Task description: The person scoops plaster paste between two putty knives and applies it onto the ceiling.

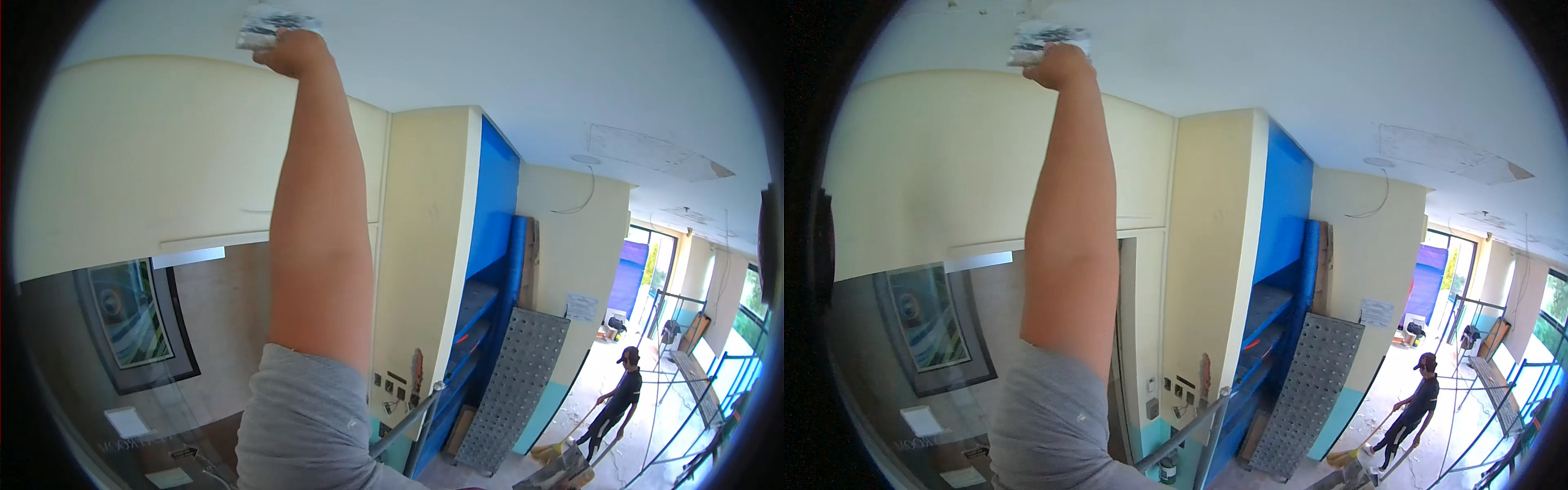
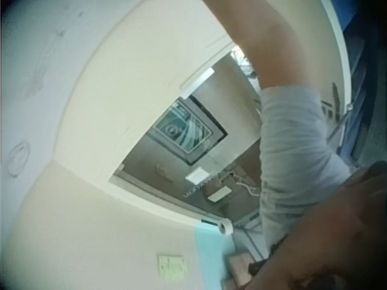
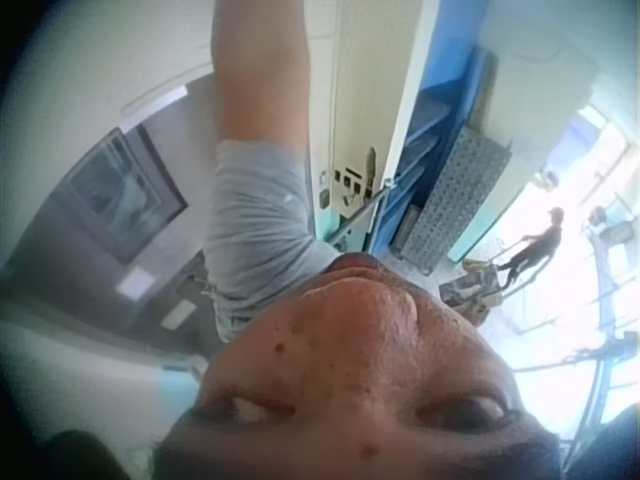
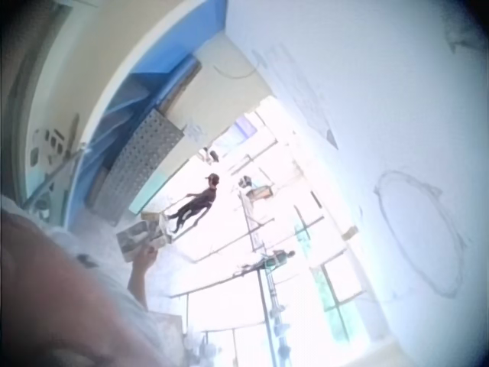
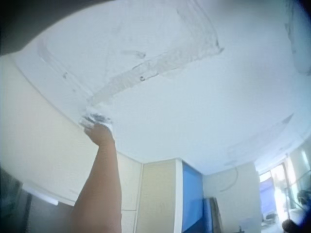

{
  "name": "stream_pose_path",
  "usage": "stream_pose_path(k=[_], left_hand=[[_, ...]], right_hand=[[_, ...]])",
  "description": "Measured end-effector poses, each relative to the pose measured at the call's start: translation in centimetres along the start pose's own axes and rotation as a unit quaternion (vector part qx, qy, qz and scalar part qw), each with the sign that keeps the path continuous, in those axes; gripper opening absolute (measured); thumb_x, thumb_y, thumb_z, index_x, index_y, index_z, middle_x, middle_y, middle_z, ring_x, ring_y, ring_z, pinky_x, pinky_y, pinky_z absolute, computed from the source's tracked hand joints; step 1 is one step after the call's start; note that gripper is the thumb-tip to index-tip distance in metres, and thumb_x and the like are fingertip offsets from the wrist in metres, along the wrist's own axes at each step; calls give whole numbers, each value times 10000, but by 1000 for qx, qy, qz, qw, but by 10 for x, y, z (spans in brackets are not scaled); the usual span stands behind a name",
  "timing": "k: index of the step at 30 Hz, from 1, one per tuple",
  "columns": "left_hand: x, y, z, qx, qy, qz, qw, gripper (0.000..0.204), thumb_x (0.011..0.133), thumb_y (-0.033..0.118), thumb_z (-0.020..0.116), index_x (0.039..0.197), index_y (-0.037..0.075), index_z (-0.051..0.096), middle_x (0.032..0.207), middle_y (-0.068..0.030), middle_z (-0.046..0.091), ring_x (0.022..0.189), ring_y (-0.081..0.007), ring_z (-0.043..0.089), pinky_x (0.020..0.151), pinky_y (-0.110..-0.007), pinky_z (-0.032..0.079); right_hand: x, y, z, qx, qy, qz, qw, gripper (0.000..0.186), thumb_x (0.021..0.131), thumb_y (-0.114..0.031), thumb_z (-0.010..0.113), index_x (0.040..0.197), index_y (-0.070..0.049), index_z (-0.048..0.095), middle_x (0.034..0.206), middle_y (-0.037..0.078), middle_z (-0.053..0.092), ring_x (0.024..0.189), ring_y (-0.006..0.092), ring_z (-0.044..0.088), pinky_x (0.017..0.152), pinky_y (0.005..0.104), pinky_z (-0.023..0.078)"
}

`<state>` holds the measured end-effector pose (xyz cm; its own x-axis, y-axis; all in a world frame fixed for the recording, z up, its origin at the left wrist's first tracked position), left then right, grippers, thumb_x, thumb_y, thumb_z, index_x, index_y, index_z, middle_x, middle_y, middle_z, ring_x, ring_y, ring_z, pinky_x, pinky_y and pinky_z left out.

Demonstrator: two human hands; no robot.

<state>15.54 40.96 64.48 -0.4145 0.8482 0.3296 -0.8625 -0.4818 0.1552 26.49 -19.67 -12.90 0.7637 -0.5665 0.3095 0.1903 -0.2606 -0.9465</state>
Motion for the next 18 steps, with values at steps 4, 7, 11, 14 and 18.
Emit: stream_pose_path(k=[4, 7, 11, 14, 18], left_hand=[[21, 18, 35, 21, -78, 15, 997, 592, 838, 308, 601, 1370, 208, 361, 1267, -39, 506, 995, -244, 563, 828, -400, 469], [-25, 41, 42, -49, -123, -24, 991, 605, 810, 226, 620, 1353, 187, 356, 1260, -40, 499, 988, -242, 562, 812, -375, 479], [-46, 57, 58, -197, -110, -31, 974, 476, 822, 70, 599, 1250, 10, 401, 1148, -167, 540, 995, -285, 581, 818, -379, 495], [-94, 92, 57, 56, -100, 211, 971, 426, 849, 77, 555, 1225, -64, 412, 1075, -228, 572, 981, -327, 593, 875, -393, 468], [-154, 128, 57, 20, -149, 194, 969, 473, 803, 26, 577, 1228, -84, 402, 1085, -236, 570, 990, -339, 590, 887, -386, 466]], right_hand=[[5, -6, 3, 77, -34, -1, 996, 371, 876, -267, 620, 1050, 58, 577, 973, 175, 633, 877, 269, 588, 778, 385, 475], [12, 20, 5, 7, -24, -35, 999, 353, 873, -259, 631, 1037, 48, 575, 948, 146, 625, 844, 233, 576, 739, 367, 479], [18, 21, 7, 116, -57, -6, 992, 364, 875, -275, 634, 1039, 43, 570, 940, 136, 620, 836, 220, 574, 715, 351, 481], [25, 36, 0, 134, -73, 30, 988, 385, 878, -281, 632, 1068, 44, 555, 944, 136, 618, 837, 217, 575, 707, 338, 481], [23, 11, -21, 85, -75, 25, 993, 429, 872, -302, 642, 1098, 48, 542, 963, 152, 616, 864, 234, 578, 740, 353, 480]])
Point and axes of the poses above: each hand's wrist, its own x-axis towards the middle knuckle, its own z-axis out of the palm, y = z × x, the point moved 3 cm from there along x, towards the middle knuckle
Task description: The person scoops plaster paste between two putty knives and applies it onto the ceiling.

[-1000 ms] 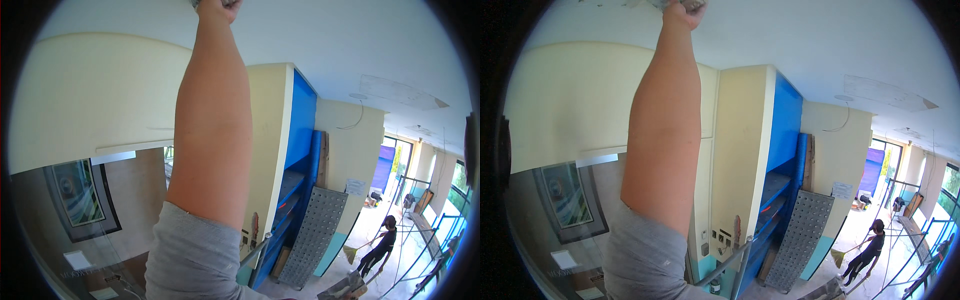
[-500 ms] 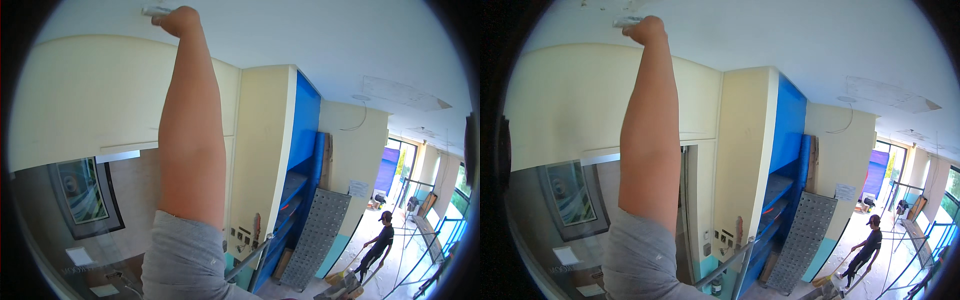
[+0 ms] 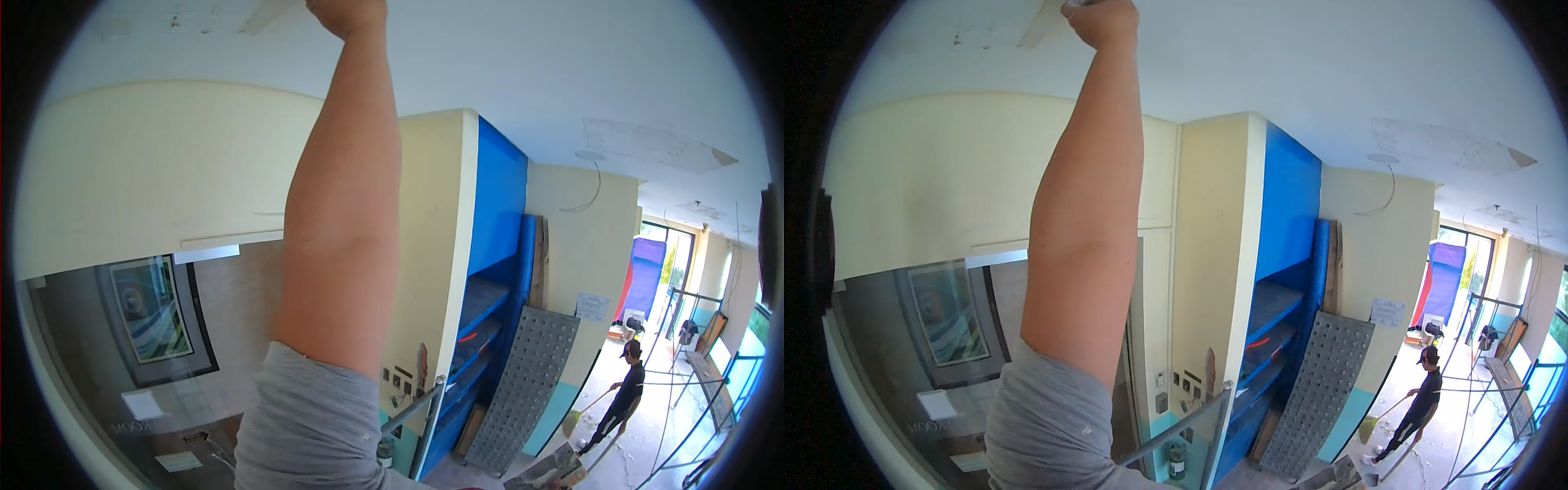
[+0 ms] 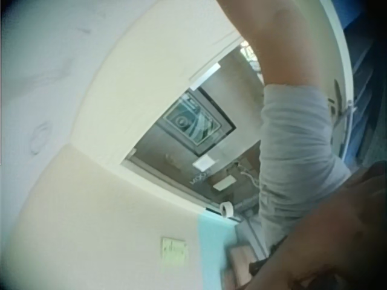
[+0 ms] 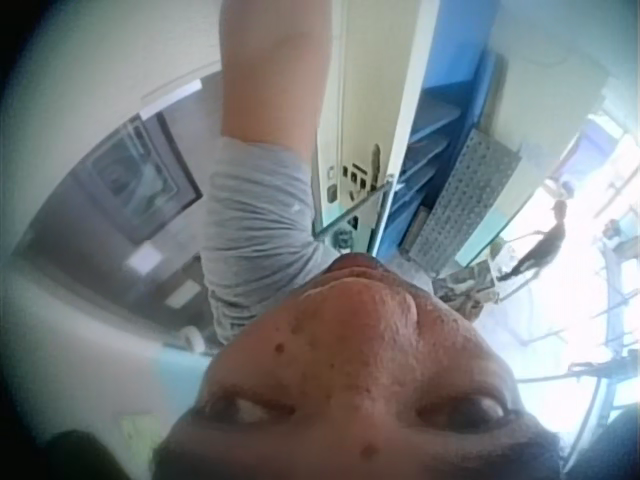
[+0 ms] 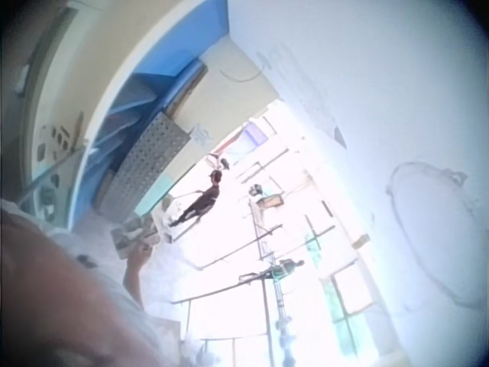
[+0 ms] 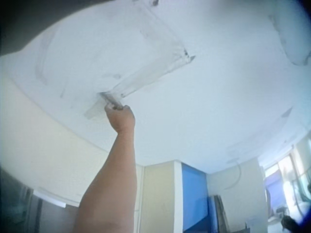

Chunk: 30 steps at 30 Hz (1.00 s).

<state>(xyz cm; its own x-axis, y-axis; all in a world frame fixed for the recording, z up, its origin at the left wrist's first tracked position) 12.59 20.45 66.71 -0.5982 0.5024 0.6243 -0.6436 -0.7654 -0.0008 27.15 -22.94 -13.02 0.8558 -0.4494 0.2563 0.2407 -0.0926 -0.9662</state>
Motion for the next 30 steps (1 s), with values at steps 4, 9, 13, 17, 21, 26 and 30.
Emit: stream_pose_path(k=[4, 9, 13, 17, 21, 26, 30], left_hand=[[-31, 39, 13, -4, -26, 67, 997, 497, 802, 12, 591, 1247, -84, 392, 1124, -244, 557, 997, -335, 593, 882, -394, 471], [-94, 28, 19, 85, -59, 57, 993, 509, 917, 267, 560, 1255, -81, 406, 1129, -234, 555, 1023, -328, 579, 879, -398, 473], [-194, -28, -43, -116, -213, -106, 964, 513, 802, 113, 687, 1194, -50, 398, 1121, -177, 572, 993, -265, 594, 853, -376, 505], [-377, -13, -154, -119, -346, -415, 833, 520, 821, 110, 650, 1277, -13, 431, 1232, -142, 533, 1078, -241, 556, 911, -353, 463], [-535, -24, -292, -43, -376, -696, 611, 505, 848, 168, 666, 1281, 5, 466, 1173, -123, 571, 1057, -230, 573, 893, -357, 480], [-615, 43, -392, 139, -921, -165, 325, 399, 990, 300, 403, 1280, 60, 535, 1183, -182, 594, 1144, -318, 543, 999, -408, 412], [-590, 86, -398, 176, -704, -606, 325, 841, 816, 685, 540, 1331, 23, 471, 1204, -199, 565, 1088, -277, 562, 930, -351, 435]], right_hand=[[5, 12, -20, 95, -1, 36, 995, 367, 871, -289, 653, 1034, 22, 547, 911, 139, 606, 825, 227, 557, 712, 356, 464], [4, 20, -20, 313, -62, 91, 943, 421, 901, -218, 605, 1223, 20, 474, 1091, 116, 578, 961, 214, 579, 814, 353, 489], [11, -12, -2, 410, -89, 244, 874, 410, 890, -281, 611, 1225, -68, 505, 1098, 109, 570, 977, 257, 589, 800, 412, 511], [28, -16, 21, 447, -154, 378, 796, 420, 897, -263, 605, 1202, 7, 505, 1063, 145, 611, 949, 297, 633, 829, 490, 522], [18, -30, 52, 433, -251, 431, 751, 390, 910, -304, 592, 1155, -3, 550, 948, 116, 659, 848, 266, 664, 791, 438, 544], [-4, -29, 34, 346, -329, 434, 764, 523, 909, -284, 588, 1274, 69, 465, 1170, 193, 578, 1032, 320, 612, 862, 476, 508], [-17, -14, 15, 355, -332, 416, 768, 485, 953, -251, 507, 1297, 80, 426, 1201, 195, 569, 1050, 316, 604, 910, 439, 486]])
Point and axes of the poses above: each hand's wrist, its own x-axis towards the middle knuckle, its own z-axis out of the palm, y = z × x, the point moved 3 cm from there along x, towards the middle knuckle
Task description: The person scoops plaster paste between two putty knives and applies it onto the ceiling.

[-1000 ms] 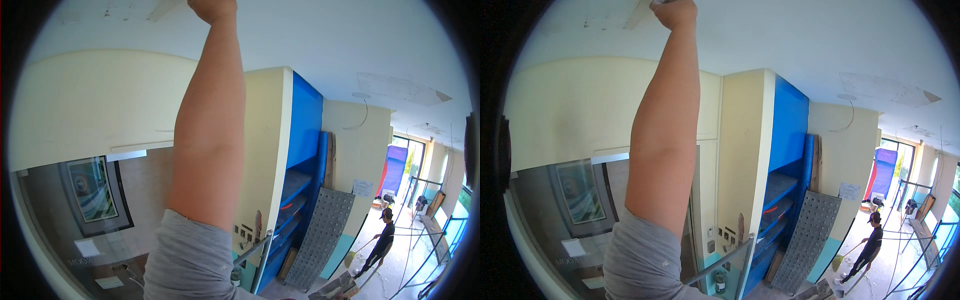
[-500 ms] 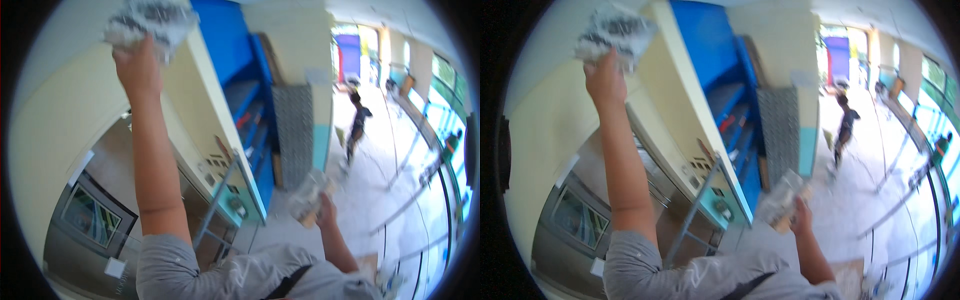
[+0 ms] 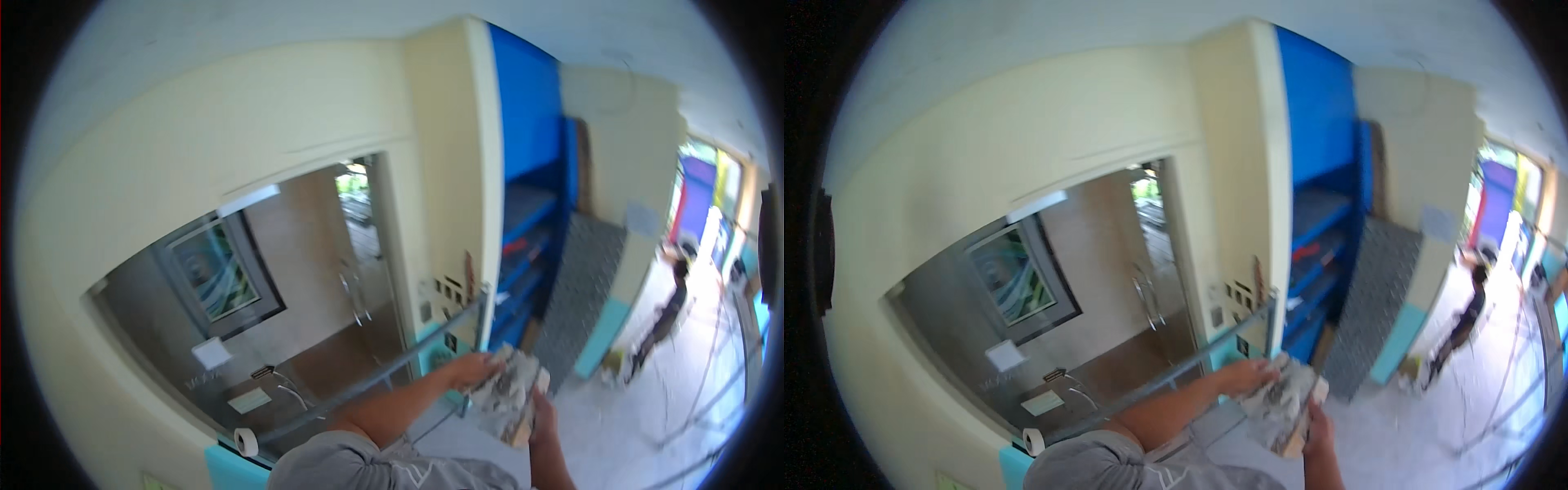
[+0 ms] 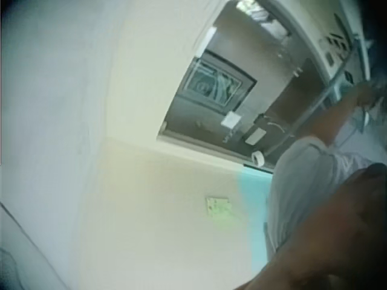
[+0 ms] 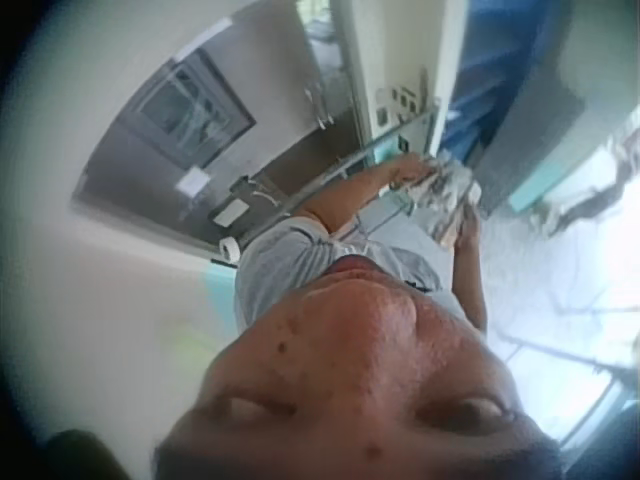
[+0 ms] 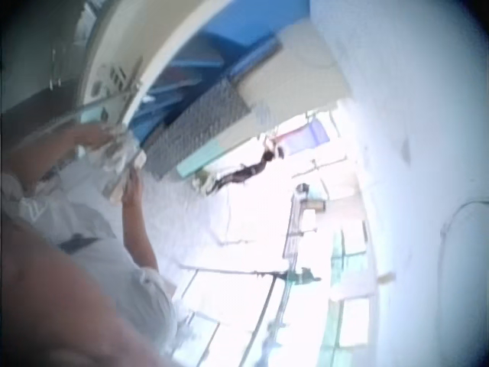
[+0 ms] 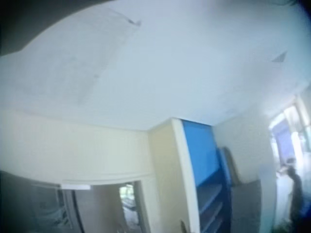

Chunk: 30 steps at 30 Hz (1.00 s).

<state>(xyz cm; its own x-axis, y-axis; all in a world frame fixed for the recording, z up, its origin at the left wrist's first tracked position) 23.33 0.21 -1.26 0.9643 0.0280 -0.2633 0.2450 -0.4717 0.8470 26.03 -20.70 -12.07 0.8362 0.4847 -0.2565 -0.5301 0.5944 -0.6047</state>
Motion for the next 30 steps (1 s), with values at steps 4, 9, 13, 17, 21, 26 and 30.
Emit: stream_pose_path(k=[4, 9, 13, 17, 21, 26, 30], left_hand=[[-31, -31, -22, 18, -6, -10, 1000, 718, 841, 580, 616, 1222, -22, 524, 1120, -160, 603, 1005, -204, 574, 813, -348, 478], [-36, -80, -51, 74, 36, -20, 996, 702, 836, 597, 609, 1212, 8, 542, 1079, -140, 606, 973, -201, 576, 816, -338, 456], [-67, -100, -64, 99, 96, -23, 990, 646, 822, 516, 656, 1200, 3, 546, 1131, -202, 599, 1024, -274, 590, 858, -365, 451], [-63, -172, -78, 157, 203, -63, 964, 658, 780, 384, 700, 1258, -22, 501, 1197, -229, 571, 1121, -302, 551, 948, -382, 416], [-106, -150, -91, 40, 300, -72, 950, 687, 713, 382, 768, 1217, -16, 528, 1147, -238, 603, 1056, -331, 593, 894, -387, 450], [-131, -93, -99, 29, 388, 34, 921, 641, 723, 346, 756, 1211, -3, 527, 1101, -231, 611, 1031, -344, 596, 903, -398, 448], [-154, -57, -113, 72, 464, 74, 880, 475, 763, 274, 729, 1120, 17, 550, 1010, -196, 646, 916, -337, 629, 804, -394, 490]], right_hand=[[7, 22, 5, 9, -77, 20, 997, 459, 965, -264, 492, 1285, 62, 443, 1176, 176, 584, 1033, 316, 608, 908, 447, 483], [37, 31, 21, 48, -147, 26, 988, 434, 967, -257, 485, 1284, 38, 447, 1174, 159, 592, 1030, 318, 606, 920, 461, 473], [42, 39, 31, 25, -161, 34, 986, 458, 973, -284, 442, 1321, 13, 426, 1254, 169, 554, 1118, 329, 561, 986, 454, 437], [34, 13, 56, 13, -166, -69, 984, 459, 960, -267, 487, 1339, -19, 413, 1240, 141, 554, 1098, 311, 569, 960, 433, 451], [-1, -8, 89, -66, -114, -164, 978, 534, 905, -228, 611, 1357, -45, 393, 1200, 101, 557, 1077, 243, 569, 910, 383, 471], [0, -4, 93, -102, -43, -237, 965, 508, 902, -247, 625, 1321, -43, 423, 1192, 94, 562, 1055, 215, 568, 881, 362, 472], [28, 9, 122, -149, -74, -306, 937, 429, 915, -213, 621, 1261, -12, 467, 1167, 82, 579, 1038, 171, 559, 905, 320, 445]])
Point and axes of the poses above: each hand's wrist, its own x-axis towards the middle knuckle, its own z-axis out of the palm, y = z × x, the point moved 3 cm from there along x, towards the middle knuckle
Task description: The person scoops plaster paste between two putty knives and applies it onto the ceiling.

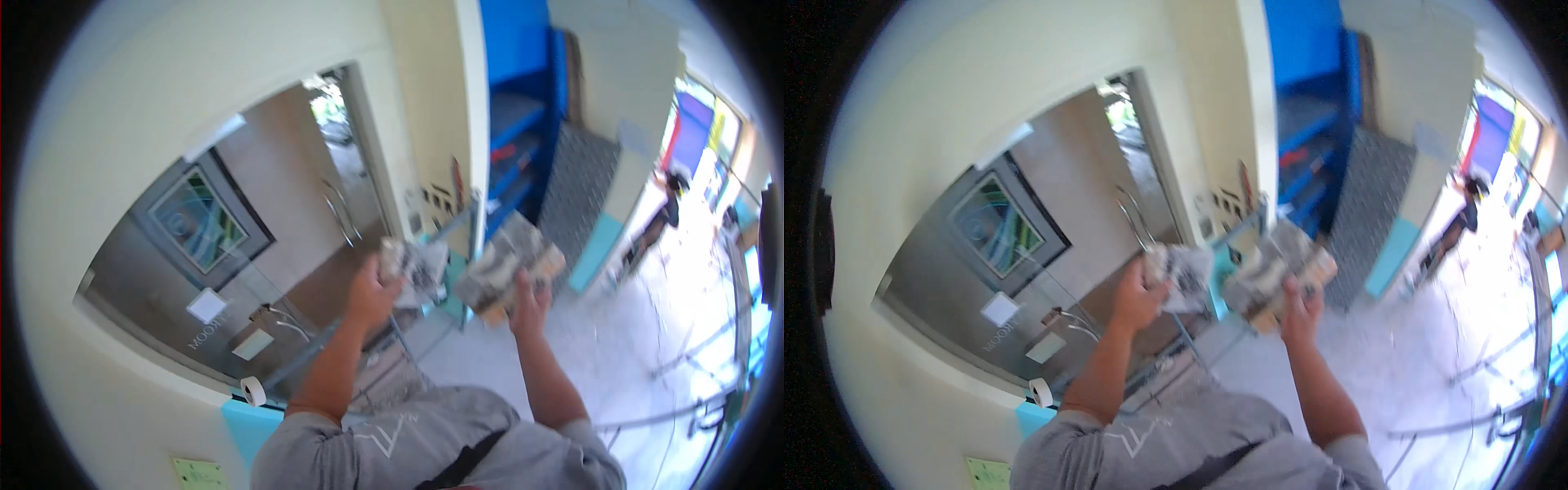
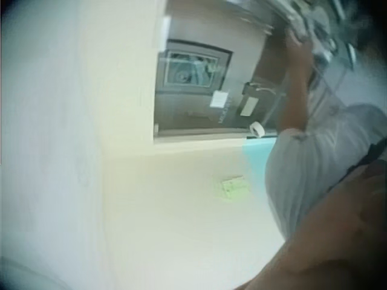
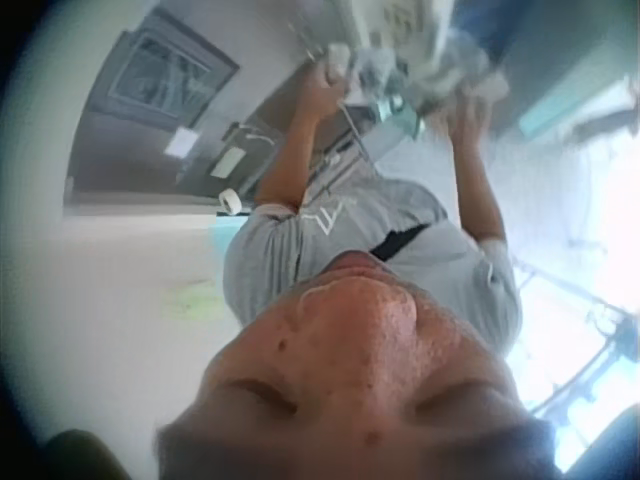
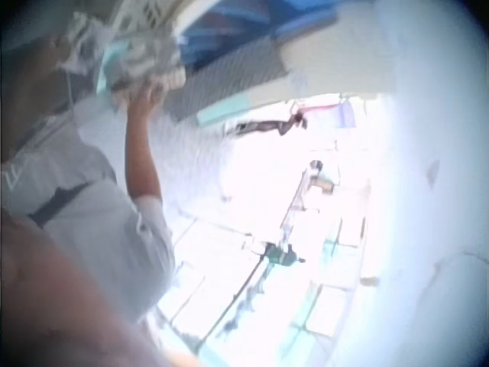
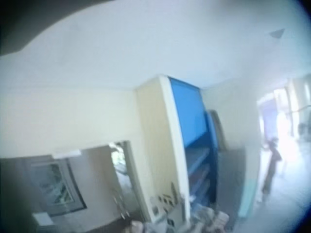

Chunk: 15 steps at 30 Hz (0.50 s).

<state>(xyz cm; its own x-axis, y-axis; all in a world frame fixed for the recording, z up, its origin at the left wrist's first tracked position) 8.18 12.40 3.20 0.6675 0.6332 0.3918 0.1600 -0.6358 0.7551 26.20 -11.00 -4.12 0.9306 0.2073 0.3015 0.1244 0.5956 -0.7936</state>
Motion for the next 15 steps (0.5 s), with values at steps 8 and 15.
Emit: stream_pose_path(k=[8, 15], left_hand=[[28, 23, 14, -94, 6, 146, 985, 343, 814, 205, 687, 1083, 33, 561, 883, -162, 673, 772, -316, 672, 701, -361, 513], [74, -19, -4, -42, 39, 210, 976, 366, 805, 235, 700, 1071, 19, 573, 986, -212, 637, 915, -385, 631, 798, -412, 505]], right_hand=[[23, 0, 43, -40, -31, -82, 995, 382, 913, -122, 615, 1253, -25, 470, 1172, 66, 574, 1046, 151, 549, 929, 317, 431], [24, 7, 85, -159, -138, -144, 967, 403, 879, -155, 635, 1212, 24, 497, 1128, 89, 597, 1045, 172, 566, 917, 321, 439]])
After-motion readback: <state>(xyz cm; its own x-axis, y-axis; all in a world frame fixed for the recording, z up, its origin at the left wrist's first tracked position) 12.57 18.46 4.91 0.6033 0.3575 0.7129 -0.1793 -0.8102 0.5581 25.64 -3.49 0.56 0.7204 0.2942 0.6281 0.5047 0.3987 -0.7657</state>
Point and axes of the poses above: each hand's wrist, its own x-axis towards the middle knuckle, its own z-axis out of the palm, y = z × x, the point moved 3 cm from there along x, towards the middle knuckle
